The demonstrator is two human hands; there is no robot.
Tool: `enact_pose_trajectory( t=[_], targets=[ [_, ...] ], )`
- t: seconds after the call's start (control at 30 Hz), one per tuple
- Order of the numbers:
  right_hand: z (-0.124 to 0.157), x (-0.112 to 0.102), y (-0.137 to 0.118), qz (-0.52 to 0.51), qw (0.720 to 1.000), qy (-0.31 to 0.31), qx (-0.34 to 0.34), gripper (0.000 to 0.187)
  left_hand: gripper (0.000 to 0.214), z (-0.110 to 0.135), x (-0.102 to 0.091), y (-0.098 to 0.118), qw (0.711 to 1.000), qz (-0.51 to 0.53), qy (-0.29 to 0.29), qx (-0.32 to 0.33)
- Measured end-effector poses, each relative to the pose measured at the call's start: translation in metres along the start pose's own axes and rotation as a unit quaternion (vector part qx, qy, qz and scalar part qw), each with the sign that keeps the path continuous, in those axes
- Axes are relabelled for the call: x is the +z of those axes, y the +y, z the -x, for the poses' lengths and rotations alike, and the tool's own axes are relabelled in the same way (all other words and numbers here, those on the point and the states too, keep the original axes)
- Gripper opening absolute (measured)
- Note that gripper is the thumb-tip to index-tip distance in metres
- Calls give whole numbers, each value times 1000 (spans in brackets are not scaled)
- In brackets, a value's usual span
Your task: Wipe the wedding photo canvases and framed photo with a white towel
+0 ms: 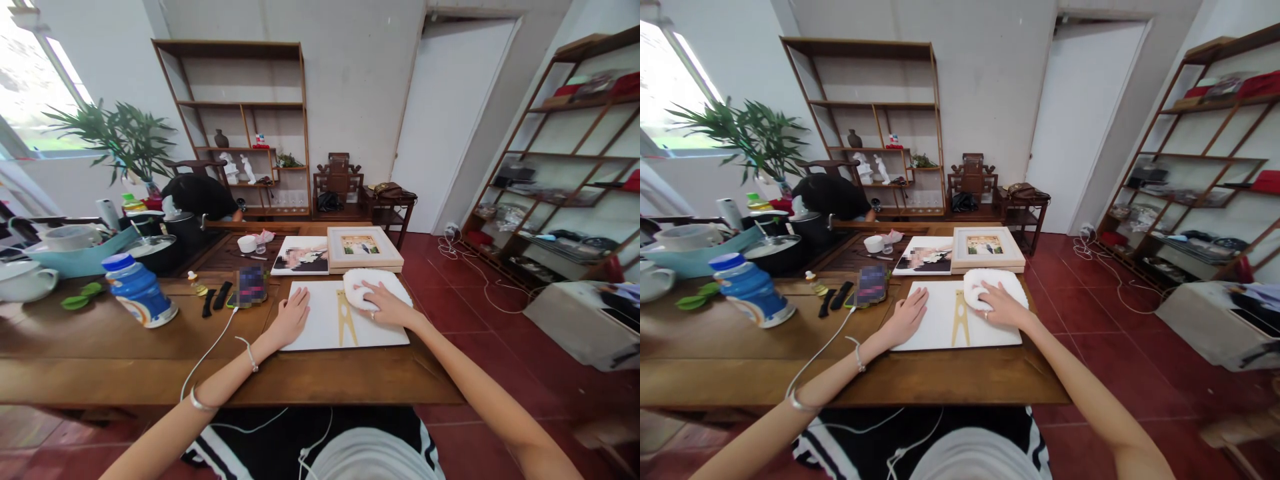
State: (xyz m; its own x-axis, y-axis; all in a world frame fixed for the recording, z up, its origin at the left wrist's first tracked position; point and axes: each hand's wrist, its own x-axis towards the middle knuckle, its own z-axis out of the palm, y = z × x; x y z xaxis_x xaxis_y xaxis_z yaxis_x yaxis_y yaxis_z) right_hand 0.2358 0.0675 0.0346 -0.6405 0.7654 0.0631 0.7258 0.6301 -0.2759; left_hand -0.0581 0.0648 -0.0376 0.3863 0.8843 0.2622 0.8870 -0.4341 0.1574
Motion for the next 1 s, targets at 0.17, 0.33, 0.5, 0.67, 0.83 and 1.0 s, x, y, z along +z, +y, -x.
enact_pose_trajectory(
  t=[0.17, 0.33, 0.5, 0.67, 0.83, 1.0],
  targets=[
    [-3, 3, 1, 28, 999, 13, 10, 23, 44, 0, 0, 0, 1000, -1, -1, -7],
    [51, -12, -30, -13, 998, -57, -11, 23, 44, 0, -2, 3, 1000, 5, -4, -10],
    [92, -31, -59, -66, 989, -135, 3, 22, 44, 1, -5, 5, 1000, 13, -3, -13],
    [60, -27, -37, -73, 992, -94, 48, 36, 44, 0, -1, 2, 1000, 5, -2, -5],
    [1, -14, -1, -66, 997, -21, 22, 28, 44, -1, 1, 0, 1000, -6, 3, -1],
    [-9, -2, 0, -56, 998, 24, 16, 23, 44, 0, 0, 0, 1000, -6, 3, -1]
  ],
)
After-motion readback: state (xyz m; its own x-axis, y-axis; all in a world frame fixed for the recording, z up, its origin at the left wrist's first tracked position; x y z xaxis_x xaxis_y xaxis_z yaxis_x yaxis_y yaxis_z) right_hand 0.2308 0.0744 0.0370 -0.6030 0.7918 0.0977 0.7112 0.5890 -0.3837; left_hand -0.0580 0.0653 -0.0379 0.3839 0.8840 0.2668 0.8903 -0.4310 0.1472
